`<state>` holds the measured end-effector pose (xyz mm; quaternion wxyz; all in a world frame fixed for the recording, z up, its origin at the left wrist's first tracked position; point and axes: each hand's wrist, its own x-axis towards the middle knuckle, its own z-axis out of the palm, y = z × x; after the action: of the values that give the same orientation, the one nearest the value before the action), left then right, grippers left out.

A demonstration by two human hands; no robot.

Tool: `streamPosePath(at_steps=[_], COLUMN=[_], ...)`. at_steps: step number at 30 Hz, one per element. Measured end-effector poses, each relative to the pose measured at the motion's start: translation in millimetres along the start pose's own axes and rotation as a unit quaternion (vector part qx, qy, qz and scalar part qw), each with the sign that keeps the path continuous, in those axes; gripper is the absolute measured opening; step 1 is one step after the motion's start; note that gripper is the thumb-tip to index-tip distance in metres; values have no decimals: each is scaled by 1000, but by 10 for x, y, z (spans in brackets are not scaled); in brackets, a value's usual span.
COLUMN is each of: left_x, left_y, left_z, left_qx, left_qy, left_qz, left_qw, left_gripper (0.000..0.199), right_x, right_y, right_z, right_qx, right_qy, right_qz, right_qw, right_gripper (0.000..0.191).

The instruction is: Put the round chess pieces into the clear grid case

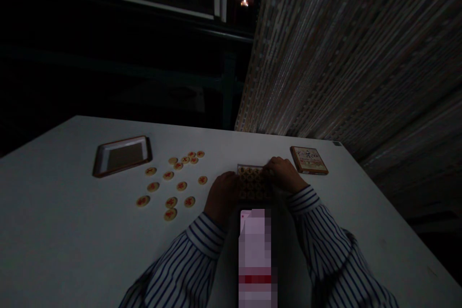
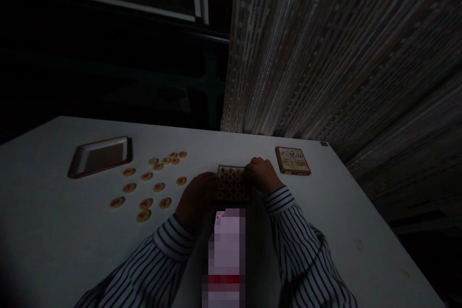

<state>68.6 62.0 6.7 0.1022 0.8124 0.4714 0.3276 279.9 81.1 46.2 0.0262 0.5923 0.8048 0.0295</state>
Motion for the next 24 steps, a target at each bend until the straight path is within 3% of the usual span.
streamPosePath(at_steps=[11,17,24], left_x=[3,15,15], left_y=[-1,19,34], left_z=[6,-34,-33], left_qx=[6,45,0], left_qy=[-2,-28,-4], left_qz=[-13,47,-8], left_qw=[1000,997,1000], left_gripper=[21,18,19], right_x=[-3,-4,-44], right_y=[12,-6,32], right_z=[3,-18,-69], right_qx=[-3,-10,18], right_qy=[1,-7,6], right_qz=[2,2,19], right_qw=[1000,1000,1000], right_gripper=[25,25,31])
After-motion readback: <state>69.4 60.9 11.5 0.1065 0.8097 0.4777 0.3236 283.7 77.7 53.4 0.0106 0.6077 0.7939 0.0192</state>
